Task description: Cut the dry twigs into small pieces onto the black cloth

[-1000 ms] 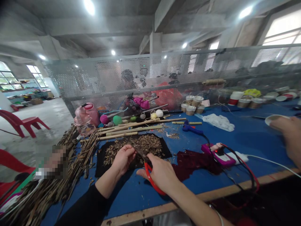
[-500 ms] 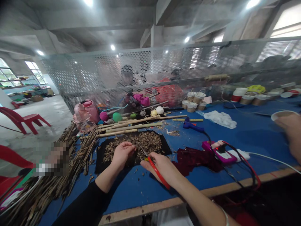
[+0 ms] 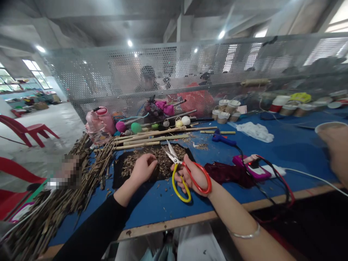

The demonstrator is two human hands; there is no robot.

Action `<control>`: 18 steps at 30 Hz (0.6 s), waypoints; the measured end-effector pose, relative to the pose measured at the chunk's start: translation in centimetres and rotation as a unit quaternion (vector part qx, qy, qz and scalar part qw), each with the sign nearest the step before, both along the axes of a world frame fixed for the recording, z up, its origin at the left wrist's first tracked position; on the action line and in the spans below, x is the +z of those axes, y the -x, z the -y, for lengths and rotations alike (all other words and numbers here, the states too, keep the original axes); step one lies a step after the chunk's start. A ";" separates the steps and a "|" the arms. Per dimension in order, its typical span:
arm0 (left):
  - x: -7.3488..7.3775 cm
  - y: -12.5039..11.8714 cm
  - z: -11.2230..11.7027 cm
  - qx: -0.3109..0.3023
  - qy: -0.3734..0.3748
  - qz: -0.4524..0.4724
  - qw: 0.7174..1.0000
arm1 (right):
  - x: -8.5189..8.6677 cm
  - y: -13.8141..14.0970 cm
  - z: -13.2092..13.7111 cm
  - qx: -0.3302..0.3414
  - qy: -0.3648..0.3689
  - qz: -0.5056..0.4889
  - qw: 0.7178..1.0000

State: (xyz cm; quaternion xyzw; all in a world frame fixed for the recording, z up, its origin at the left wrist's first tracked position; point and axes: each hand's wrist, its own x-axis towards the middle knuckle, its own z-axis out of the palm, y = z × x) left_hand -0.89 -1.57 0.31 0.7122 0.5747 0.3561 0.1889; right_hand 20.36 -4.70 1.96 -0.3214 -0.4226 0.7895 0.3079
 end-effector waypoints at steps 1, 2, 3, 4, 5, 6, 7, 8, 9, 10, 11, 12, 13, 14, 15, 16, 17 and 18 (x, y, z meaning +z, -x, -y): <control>0.5 0.2 0.3 -0.053 0.038 -0.016 0.998 | -0.4 -0.4 0.1 -0.008 -0.006 -0.011 1.000; 0.9 0.4 0.7 -0.112 0.081 -0.032 0.990 | -0.8 -0.7 0.3 -0.018 -0.010 -0.023 1.000; 1.3 0.6 1.1 -0.163 0.120 -0.051 0.978 | -1.3 -1.1 0.7 -0.028 -0.011 -0.036 0.999; 1.6 0.7 1.5 -0.198 0.147 -0.075 0.966 | -1.9 -1.4 1.1 -0.042 -0.010 -0.049 0.998; 1.8 0.7 2.0 -0.214 0.159 -0.103 0.958 | -2.4 -1.7 1.6 -0.056 -0.006 -0.062 0.997; 1.8 0.6 2.4 -0.210 0.158 -0.134 0.955 | -2.9 -1.9 2.0 -0.065 -0.002 -0.075 0.995; 1.6 0.4 2.8 -0.197 0.152 -0.162 0.955 | -3.3 -2.1 2.5 -0.076 -0.001 -0.089 0.993; 1.4 0.1 3.2 -0.180 0.145 -0.184 0.955 | -3.6 -2.2 2.9 -0.085 -0.002 -0.103 0.991; 1.0 -0.1 3.5 -0.165 0.138 -0.198 0.956 | -3.8 -2.3 3.1 -0.093 -0.005 -0.117 0.989; 0.6 -0.4 3.7 -0.156 0.134 -0.207 0.957 | -4.0 -2.4 3.3 -0.099 -0.008 -0.129 0.987; 0.3 -0.7 3.8 -0.151 0.131 -0.213 0.956 | -4.1 -2.4 3.4 -0.104 -0.011 -0.138 0.985; 0.0 -0.9 3.8 -0.150 0.129 -0.216 0.956 | -4.1 -2.4 3.5 -0.107 -0.013 -0.144 0.984; -0.3 -1.0 3.8 -0.153 0.126 -0.220 0.955 | -4.1 -2.4 3.5 -0.108 -0.012 -0.145 0.983; -0.4 -1.0 3.7 -0.155 0.121 -0.224 0.955 | -4.1 -2.4 3.5 -0.108 -0.011 -0.143 0.984; -0.4 -1.0 3.7 -0.153 0.111 -0.225 0.956 | -4.1 -2.3 3.4 -0.109 -0.010 -0.140 0.984; -0.3 -1.0 3.6 -0.146 0.099 -0.223 0.959 | -4.1 -2.3 3.4 -0.112 -0.010 -0.136 0.984; 0.0 -1.0 3.6 -0.140 0.086 -0.217 0.962 | -4.1 -2.3 3.5 -0.115 -0.011 -0.134 0.984; 0.2 -1.0 3.5 -0.142 0.077 -0.208 0.965 | -4.1 -2.3 3.5 -0.119 -0.011 -0.133 0.984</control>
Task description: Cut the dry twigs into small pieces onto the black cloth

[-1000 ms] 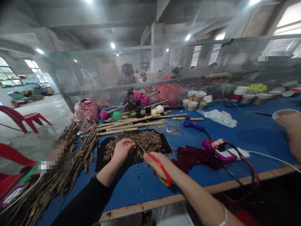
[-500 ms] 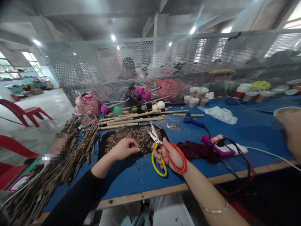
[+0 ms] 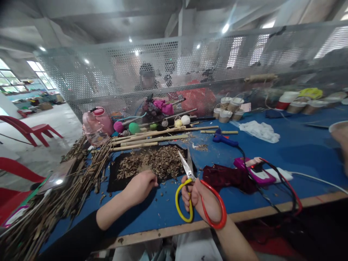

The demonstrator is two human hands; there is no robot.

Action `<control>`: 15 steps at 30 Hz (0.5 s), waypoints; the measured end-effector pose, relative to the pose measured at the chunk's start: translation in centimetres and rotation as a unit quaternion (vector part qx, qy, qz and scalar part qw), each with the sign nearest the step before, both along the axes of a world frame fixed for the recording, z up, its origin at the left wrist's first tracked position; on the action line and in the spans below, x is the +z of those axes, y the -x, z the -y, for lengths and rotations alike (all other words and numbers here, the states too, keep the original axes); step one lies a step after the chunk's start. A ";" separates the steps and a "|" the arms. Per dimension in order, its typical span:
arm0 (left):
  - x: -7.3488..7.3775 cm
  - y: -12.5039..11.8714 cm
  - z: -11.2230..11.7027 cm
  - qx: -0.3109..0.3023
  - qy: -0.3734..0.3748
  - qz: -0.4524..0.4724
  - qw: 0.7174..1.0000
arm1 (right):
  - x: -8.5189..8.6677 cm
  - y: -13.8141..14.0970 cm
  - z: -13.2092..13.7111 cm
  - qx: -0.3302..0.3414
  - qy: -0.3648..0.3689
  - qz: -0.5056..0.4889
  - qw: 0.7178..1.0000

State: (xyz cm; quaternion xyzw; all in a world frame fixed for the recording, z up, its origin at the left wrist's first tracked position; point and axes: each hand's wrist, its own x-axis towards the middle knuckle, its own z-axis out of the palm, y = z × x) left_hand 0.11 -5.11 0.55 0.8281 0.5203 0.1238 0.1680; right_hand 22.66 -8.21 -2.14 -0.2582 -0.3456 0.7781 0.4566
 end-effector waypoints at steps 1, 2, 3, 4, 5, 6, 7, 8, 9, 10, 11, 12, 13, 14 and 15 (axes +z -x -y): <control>0.3 0.0 0.0 -0.014 0.000 0.011 1.000 | 0.0 0.0 0.1 -0.004 -0.001 0.000 1.000; 0.6 -0.1 -0.1 -0.039 0.008 0.019 0.999 | 0.0 0.0 0.1 -0.006 -0.002 0.001 1.000; 0.9 -0.2 -0.1 -0.072 0.020 0.019 0.997 | 0.0 0.0 0.2 -0.009 -0.007 0.002 1.000; 1.1 -0.4 -0.2 -0.104 0.032 0.011 0.994 | 0.0 0.0 0.3 -0.013 -0.014 0.003 1.000; 1.1 -0.6 -0.2 -0.131 0.040 -0.002 0.991 | -0.1 0.0 0.4 -0.018 -0.025 0.003 1.000; 1.1 -0.7 -0.2 -0.149 0.044 -0.017 0.988 | -0.1 0.0 0.5 -0.023 -0.037 0.002 0.999; 1.1 -0.9 -0.2 -0.160 0.044 -0.028 0.986 | -0.2 0.0 0.5 -0.028 -0.048 0.000 0.998; 0.9 -1.0 -0.2 -0.166 0.044 -0.035 0.985 | -0.3 0.0 0.6 -0.032 -0.057 -0.001 0.998; 0.7 -1.1 -0.1 -0.166 0.046 -0.036 0.984 | -0.3 0.0 0.6 -0.033 -0.063 0.001 0.997; 0.6 -1.1 0.0 -0.163 0.051 -0.032 0.985 | -0.4 0.0 0.6 -0.033 -0.065 0.003 0.997; 0.4 -1.1 0.0 -0.156 0.056 -0.021 0.986 | -0.4 0.0 0.7 -0.033 -0.067 0.005 0.997; 0.3 -1.0 0.1 -0.145 0.062 -0.006 0.987 | -0.4 0.0 0.7 -0.031 -0.065 0.009 0.997; 0.2 -0.9 0.0 -0.132 0.064 0.017 0.989 | -0.3 0.1 0.7 -0.027 -0.062 0.011 0.998; 0.2 -0.7 -0.2 -0.112 0.061 0.044 0.991 | -0.3 0.1 0.7 -0.022 -0.059 0.013 0.998; 0.3 -0.6 -0.6 -0.086 0.052 0.074 0.992 | -0.2 0.1 0.7 -0.019 -0.056 0.014 0.998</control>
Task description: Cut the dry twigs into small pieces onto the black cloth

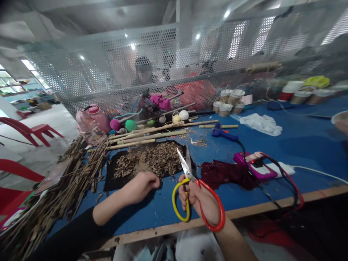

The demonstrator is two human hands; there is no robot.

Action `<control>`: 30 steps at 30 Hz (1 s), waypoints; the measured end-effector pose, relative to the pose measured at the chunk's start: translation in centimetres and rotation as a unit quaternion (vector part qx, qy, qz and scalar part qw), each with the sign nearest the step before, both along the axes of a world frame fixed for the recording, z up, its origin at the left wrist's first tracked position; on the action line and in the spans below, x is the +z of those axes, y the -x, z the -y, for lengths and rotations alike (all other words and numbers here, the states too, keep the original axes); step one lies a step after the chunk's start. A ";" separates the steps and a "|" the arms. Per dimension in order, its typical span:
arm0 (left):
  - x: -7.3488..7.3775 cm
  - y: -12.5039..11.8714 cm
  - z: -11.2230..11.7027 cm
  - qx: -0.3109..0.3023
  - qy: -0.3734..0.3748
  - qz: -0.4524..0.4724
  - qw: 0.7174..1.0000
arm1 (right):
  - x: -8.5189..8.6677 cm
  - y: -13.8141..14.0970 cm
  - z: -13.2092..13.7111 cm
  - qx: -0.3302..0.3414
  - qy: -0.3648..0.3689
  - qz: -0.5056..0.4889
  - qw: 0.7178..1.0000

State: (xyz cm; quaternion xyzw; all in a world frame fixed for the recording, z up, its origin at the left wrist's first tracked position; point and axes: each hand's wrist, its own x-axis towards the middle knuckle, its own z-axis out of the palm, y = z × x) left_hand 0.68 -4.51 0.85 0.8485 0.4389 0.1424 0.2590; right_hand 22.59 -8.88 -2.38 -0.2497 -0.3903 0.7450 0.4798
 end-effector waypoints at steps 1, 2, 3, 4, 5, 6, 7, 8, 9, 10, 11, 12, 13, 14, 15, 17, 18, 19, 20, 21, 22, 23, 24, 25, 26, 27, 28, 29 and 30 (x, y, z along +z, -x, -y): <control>0.1 0.2 -0.5 0.034 -0.008 0.024 0.999 | 0.1 0.0 0.0 0.002 0.003 0.002 1.000; 0.3 0.4 -1.1 0.073 -0.020 0.042 0.996 | 0.1 0.0 0.0 0.002 0.005 0.005 1.000; 0.5 0.6 -1.8 0.111 -0.037 0.053 0.992 | 0.1 0.0 0.0 -0.001 0.005 0.007 1.000; 0.7 0.8 -2.5 0.145 -0.060 0.059 0.986 | 0.1 0.0 0.0 -0.006 0.006 0.009 1.000; 0.9 1.0 -3.1 0.173 -0.085 0.063 0.979 | 0.1 0.0 0.0 -0.008 0.010 0.013 1.000; 1.0 1.2 -3.7 0.194 -0.110 0.067 0.973 | 0.0 0.0 0.0 -0.008 0.016 0.015 1.000; 1.0 1.4 -4.1 0.212 -0.132 0.073 0.966 | 0.0 0.0 -0.1 -0.004 0.023 0.015 1.000; 1.0 1.6 -4.4 0.227 -0.147 0.084 0.959 | 0.0 0.0 -0.3 0.005 0.030 0.016 0.999; 0.9 1.7 -4.5 0.239 -0.148 0.102 0.954 | 0.1 0.0 -0.6 0.022 0.037 0.015 0.999; 0.9 1.8 -4.6 0.250 -0.130 0.131 0.951 | 0.2 0.1 -1.0 0.046 0.043 0.016 0.998; 0.8 1.8 -4.6 0.259 -0.096 0.169 0.946 | 0.4 0.2 -1.5 0.075 0.047 0.019 0.996; 0.8 1.7 -4.5 0.265 -0.049 0.213 0.939 | 0.7 0.4 -2.0 0.107 0.048 0.028 0.993; 0.9 1.5 -4.5 0.268 0.005 0.256 0.929 | 1.1 0.6 -2.6 0.137 0.047 0.041 0.989; 1.2 1.3 -4.5 0.264 0.052 0.294 0.917 | 1.5 0.8 -3.2 0.161 0.041 0.058 0.984; 1.5 1.1 -4.6 0.254 0.081 0.321 0.909 | 1.9 1.0 -3.7 0.178 0.033 0.075 0.981; 2.2 1.0 -4.8 0.227 0.077 0.345 0.908 | 2.8 1.4 -4.5 0.202 0.012 0.101 0.974; 2.6 1.1 -5.0 0.219 0.052 0.345 0.911 | 3.3 1.5 -4.8 0.211 0.003 0.109 0.971; 3.0 1.3 -5.3 0.219 0.023 0.341 0.914 | 3.7 1.6 -5.0 0.222 -0.005 0.112 0.969; 3.2 1.8 -5.6 0.231 -0.003 0.333 0.914 | 4.2 1.6 -5.2 0.234 -0.012 0.113 0.966; 3.4 2.5 -5.9 0.254 -0.021 0.323 0.911 | 4.6 1.5 -5.5 0.246 -0.018 0.114 0.962; 3.4 3.4 -6.2 0.283 -0.035 0.312 0.906 | 5.0 1.4 -5.8 0.258 -0.022 0.114 0.959; 3.4 4.4 -6.5 0.315 -0.043 0.298 0.900 | 5.4 1.4 -6.2 0.267 -0.025 0.117 0.956; 3.2 5.6 -6.7 0.343 -0.050 0.282 0.895 | 5.8 1.4 -6.8 0.271 -0.023 0.121 0.955; 3.0 6.7 -6.9 0.361 -0.064 0.263 0.892 | 6.1 1.5 -7.5 0.269 -0.017 0.128 0.955; 2.7 7.8 -7.0 0.370 -0.083 0.240 0.894 | 6.3 1.7 -8.2 0.261 -0.005 0.135 0.956; 2.3 8.7 -7.0 0.376 -0.101 0.217 0.895 | 6.5 2.0 -9.0 0.251 0.012 0.141 0.957; 2.0 9.5 -6.8 0.379 -0.112 0.186 0.899 | 6.6 2.4 -9.7 0.246 0.031 0.144 0.958; 1.6 10.0 -6.6 0.387 -0.114 0.151 0.903 | 6.6 2.8 -10.3 0.246 0.048 0.141 0.958; 1.3 10.3 -6.2 0.388 -0.109 0.112 0.909 | 6.6 3.1 -10.7 0.244 0.058 0.130 0.959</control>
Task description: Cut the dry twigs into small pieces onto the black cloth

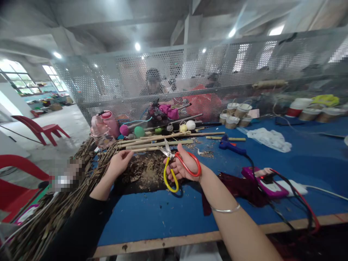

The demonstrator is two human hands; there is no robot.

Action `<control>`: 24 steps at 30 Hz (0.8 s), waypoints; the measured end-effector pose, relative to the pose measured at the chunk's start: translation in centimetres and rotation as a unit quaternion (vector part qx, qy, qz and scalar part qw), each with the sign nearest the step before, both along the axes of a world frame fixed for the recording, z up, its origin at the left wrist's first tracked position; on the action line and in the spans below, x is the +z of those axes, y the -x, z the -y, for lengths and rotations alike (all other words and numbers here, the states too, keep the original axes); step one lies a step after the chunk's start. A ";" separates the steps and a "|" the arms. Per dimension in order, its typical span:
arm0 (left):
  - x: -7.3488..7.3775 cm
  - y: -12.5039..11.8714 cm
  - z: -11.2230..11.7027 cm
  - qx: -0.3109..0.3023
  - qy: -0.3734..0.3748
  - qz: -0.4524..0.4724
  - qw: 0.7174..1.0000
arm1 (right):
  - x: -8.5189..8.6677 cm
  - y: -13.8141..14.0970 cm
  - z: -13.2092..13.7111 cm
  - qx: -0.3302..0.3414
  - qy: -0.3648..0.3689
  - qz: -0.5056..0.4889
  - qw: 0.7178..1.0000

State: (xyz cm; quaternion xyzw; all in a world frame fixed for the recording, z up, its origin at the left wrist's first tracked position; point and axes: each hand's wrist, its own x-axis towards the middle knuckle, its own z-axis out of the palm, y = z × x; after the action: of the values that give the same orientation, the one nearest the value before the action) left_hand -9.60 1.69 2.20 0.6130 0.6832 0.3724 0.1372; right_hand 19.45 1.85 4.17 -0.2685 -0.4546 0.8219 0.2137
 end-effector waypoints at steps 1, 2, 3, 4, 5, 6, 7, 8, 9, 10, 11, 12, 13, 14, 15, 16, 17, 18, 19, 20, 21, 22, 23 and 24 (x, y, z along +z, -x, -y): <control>-0.2 0.1 0.4 0.001 0.026 -0.042 0.999 | -0.1 0.3 -0.3 -0.004 0.007 -0.017 1.000; -0.4 0.0 0.9 0.005 0.055 -0.088 0.995 | -0.3 0.4 -0.4 -0.009 0.009 -0.040 0.999; -0.5 -0.2 1.4 0.017 0.089 -0.134 0.987 | -0.5 0.5 -0.4 -0.013 0.007 -0.061 0.998; -0.5 -0.5 1.8 0.032 0.127 -0.177 0.976 | -0.8 0.4 -0.3 -0.016 0.003 -0.078 0.997; -0.4 -0.8 2.2 0.040 0.163 -0.205 0.964 | -1.0 0.3 -0.1 -0.017 -0.001 -0.088 0.996; -0.2 -1.1 2.4 0.042 0.188 -0.221 0.956 | -1.1 0.1 0.1 -0.018 -0.006 -0.095 0.995; 0.0 -1.3 2.5 0.047 0.201 -0.231 0.951 | -1.3 -0.1 0.2 -0.021 -0.012 -0.099 0.995; 0.2 -1.3 2.3 0.053 0.196 -0.236 0.950 | -1.4 -0.3 0.3 -0.026 -0.018 -0.103 0.994; 0.5 -1.4 1.9 0.060 0.178 -0.241 0.952 | -1.4 -0.4 0.3 -0.032 -0.024 -0.106 0.994; 0.7 -1.3 1.2 0.070 0.153 -0.246 0.954 | -1.4 -0.5 0.3 -0.039 -0.029 -0.109 0.993; 0.8 -1.2 0.3 0.074 0.123 -0.255 0.956 | -1.5 -0.5 0.2 -0.047 -0.035 -0.112 0.992; 0.8 -1.1 -0.7 0.061 0.117 -0.261 0.956 | -1.5 -0.4 0.2 -0.055 -0.040 -0.114 0.991; 0.7 -0.9 -1.7 0.038 0.120 -0.266 0.956 | -1.6 -0.3 0.1 -0.063 -0.043 -0.116 0.990; 0.5 -0.8 -2.7 0.017 0.126 -0.267 0.955 | -1.7 -0.1 0.1 -0.071 -0.046 -0.118 0.989; 0.2 -0.7 -3.7 -0.007 0.135 -0.267 0.954 | -1.8 0.1 0.0 -0.079 -0.048 -0.120 0.989; -0.2 -0.7 -4.5 -0.022 0.144 -0.265 0.953 | -1.9 0.2 0.0 -0.086 -0.049 -0.119 0.988; -0.6 -0.7 -5.1 -0.037 0.153 -0.264 0.952 | -1.9 0.4 0.0 -0.092 -0.051 -0.117 0.987; -1.0 -0.6 -5.6 -0.049 0.158 -0.258 0.952 | -2.0 0.5 0.1 -0.097 -0.053 -0.115 0.987; -1.4 -0.6 -6.0 -0.055 0.160 -0.249 0.954 | -2.0 0.6 0.1 -0.102 -0.056 -0.113 0.987; -1.7 -0.6 -6.3 -0.059 0.160 -0.239 0.956 | -2.0 0.7 0.1 -0.108 -0.061 -0.112 0.986; -1.9 -0.5 -6.5 -0.059 0.158 -0.229 0.959 | -2.0 0.7 0.1 -0.114 -0.065 -0.114 0.985; -2.0 -0.4 -6.6 -0.055 0.155 -0.221 0.961 | -2.0 0.8 0.1 -0.121 -0.070 -0.116 0.983; -2.1 -0.3 -6.7 -0.051 0.152 -0.215 0.963 | -2.0 0.8 0.1 -0.129 -0.074 -0.118 0.982; -2.0 -0.1 -6.8 -0.046 0.149 -0.212 0.965 | -2.0 0.8 0.1 -0.136 -0.075 -0.117 0.981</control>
State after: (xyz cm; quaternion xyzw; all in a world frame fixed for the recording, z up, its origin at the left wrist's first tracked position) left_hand -9.46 8.50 0.19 0.6814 0.7152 0.1218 0.0962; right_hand 18.65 1.76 2.16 -0.2130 -0.4460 0.7744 0.3949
